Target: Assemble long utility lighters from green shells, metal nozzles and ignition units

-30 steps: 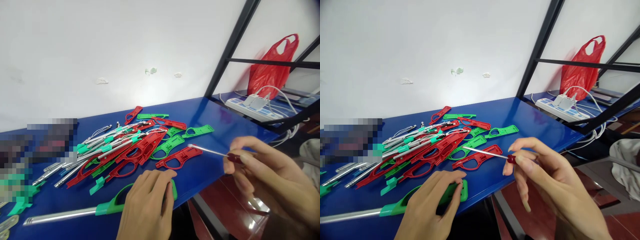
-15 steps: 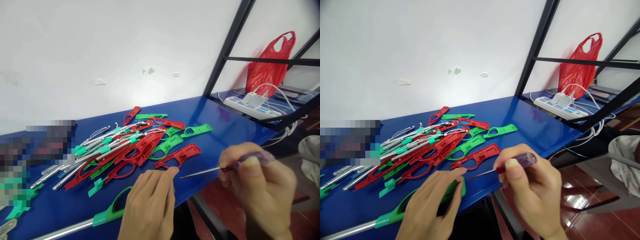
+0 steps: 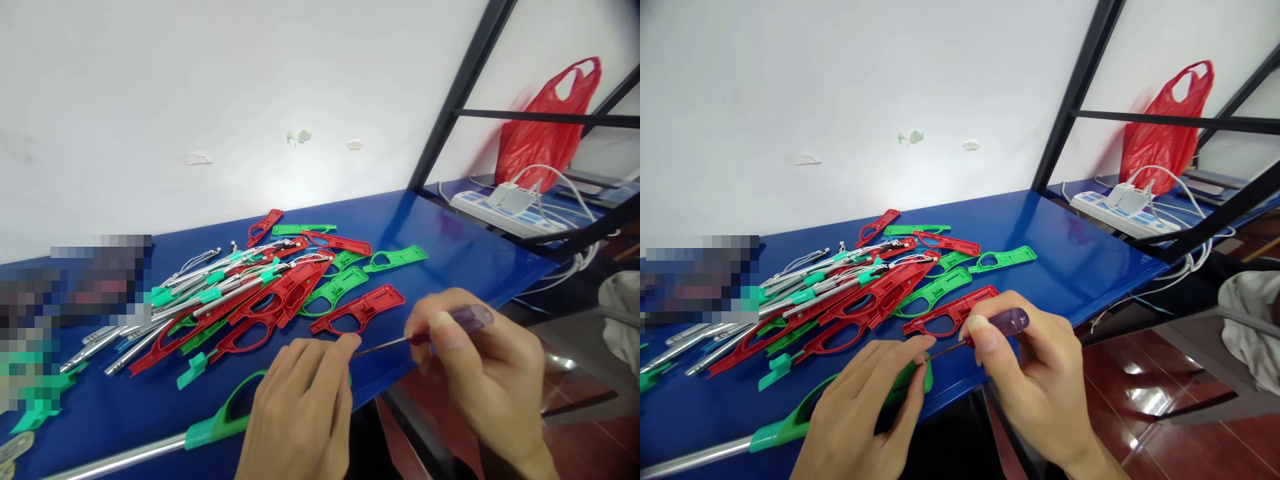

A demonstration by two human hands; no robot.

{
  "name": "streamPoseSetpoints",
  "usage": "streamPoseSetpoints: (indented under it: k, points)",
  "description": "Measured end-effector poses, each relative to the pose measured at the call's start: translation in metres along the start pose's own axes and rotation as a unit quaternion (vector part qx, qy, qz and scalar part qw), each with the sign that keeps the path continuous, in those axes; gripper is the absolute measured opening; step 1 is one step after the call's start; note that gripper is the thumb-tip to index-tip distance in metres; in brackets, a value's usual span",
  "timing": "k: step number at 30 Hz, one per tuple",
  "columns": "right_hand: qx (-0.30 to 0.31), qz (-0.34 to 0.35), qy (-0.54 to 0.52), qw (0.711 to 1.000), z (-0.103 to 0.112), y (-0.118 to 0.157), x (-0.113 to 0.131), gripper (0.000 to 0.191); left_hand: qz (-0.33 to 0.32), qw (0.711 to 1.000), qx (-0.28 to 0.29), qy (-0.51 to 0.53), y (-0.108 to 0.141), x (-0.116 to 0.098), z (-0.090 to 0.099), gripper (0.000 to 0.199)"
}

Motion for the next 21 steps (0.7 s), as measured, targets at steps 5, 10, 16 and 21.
streamPoseSetpoints:
  k: [5,10,16,21]
  points:
    - [0.007,-0.002,-0.01,1.0,-0.0001,0.0005,0.0016,0.025,0.0,1.0,0.0,0.004,-0.0017,-0.0001,-0.0006,0.036]
    - [0.019,-0.005,-0.025,0.999,0.0003,0.003,-0.0005,0.021,-0.001,1.0,-0.001,0.007,-0.0013,0.0003,-0.0009,0.036]
    - [0.059,0.005,-0.052,0.997,-0.0016,0.008,-0.0004,0.013,0.005,1.0,-0.003,0.011,-0.0002,0.0005,0.0013,0.035]
    - [0.073,0.009,-0.027,0.997,-0.004,0.0047,0.0063,0.011,0.007,1.0,0.011,0.006,0.0021,0.0004,-0.0001,0.036]
Point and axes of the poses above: each hand's wrist, its own y-axis away from the middle knuckle, its own z-axis out of the back of the hand, x = y × z, the point moved 6 cm from there along -y, towards the middle knuckle, and after that the axes turned 3 degrees about z, right-handed, at the moved point
